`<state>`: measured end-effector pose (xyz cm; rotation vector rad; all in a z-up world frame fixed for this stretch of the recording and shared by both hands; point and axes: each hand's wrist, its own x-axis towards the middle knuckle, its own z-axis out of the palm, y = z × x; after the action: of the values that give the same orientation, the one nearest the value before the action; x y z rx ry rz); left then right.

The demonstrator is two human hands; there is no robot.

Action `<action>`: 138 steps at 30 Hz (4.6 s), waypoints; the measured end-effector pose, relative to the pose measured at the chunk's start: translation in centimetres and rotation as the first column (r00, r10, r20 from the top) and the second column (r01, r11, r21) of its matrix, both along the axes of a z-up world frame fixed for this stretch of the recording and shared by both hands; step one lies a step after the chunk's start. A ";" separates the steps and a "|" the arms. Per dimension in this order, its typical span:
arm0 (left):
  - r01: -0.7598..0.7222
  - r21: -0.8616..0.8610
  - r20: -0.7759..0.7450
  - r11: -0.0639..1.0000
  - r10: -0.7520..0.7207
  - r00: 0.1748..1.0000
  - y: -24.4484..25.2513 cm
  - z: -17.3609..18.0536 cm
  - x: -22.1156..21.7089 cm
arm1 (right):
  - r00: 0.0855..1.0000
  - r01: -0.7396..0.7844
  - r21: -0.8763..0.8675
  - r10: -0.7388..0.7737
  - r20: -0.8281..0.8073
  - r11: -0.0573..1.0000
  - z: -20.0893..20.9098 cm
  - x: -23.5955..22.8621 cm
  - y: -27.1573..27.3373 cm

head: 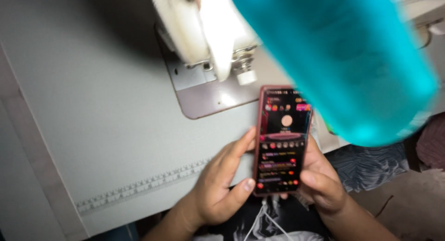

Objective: The person uses a small pair of snips to trim threads and then spreads out a piece of striped fabric on a work surface next to a sewing machine.

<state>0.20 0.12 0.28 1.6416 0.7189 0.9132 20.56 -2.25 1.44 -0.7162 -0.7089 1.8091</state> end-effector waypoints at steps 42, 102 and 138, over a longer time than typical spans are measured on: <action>-0.237 0.447 -0.557 0.863 0.476 0.681 -1.9 -8.6 3.7 | -0.546 0.423 0.000 0.255 0.798 0.906 -41.4 37.8 -19.6; -0.231 0.708 -0.579 0.667 0.736 0.351 21.3 -4.0 -11.8 | 0.106 -0.747 0.482 -0.634 0.766 0.457 0.3 -9.7 3.5; -0.270 0.424 -0.820 0.864 0.493 0.291 26.6 -0.4 -10.1 | -0.129 -0.749 0.305 -0.581 0.803 0.588 -1.1 -9.7 6.2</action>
<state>-9.88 26.68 -0.14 2.1899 1.9459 0.2634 10.89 3.99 0.33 -1.3413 -2.6205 0.1672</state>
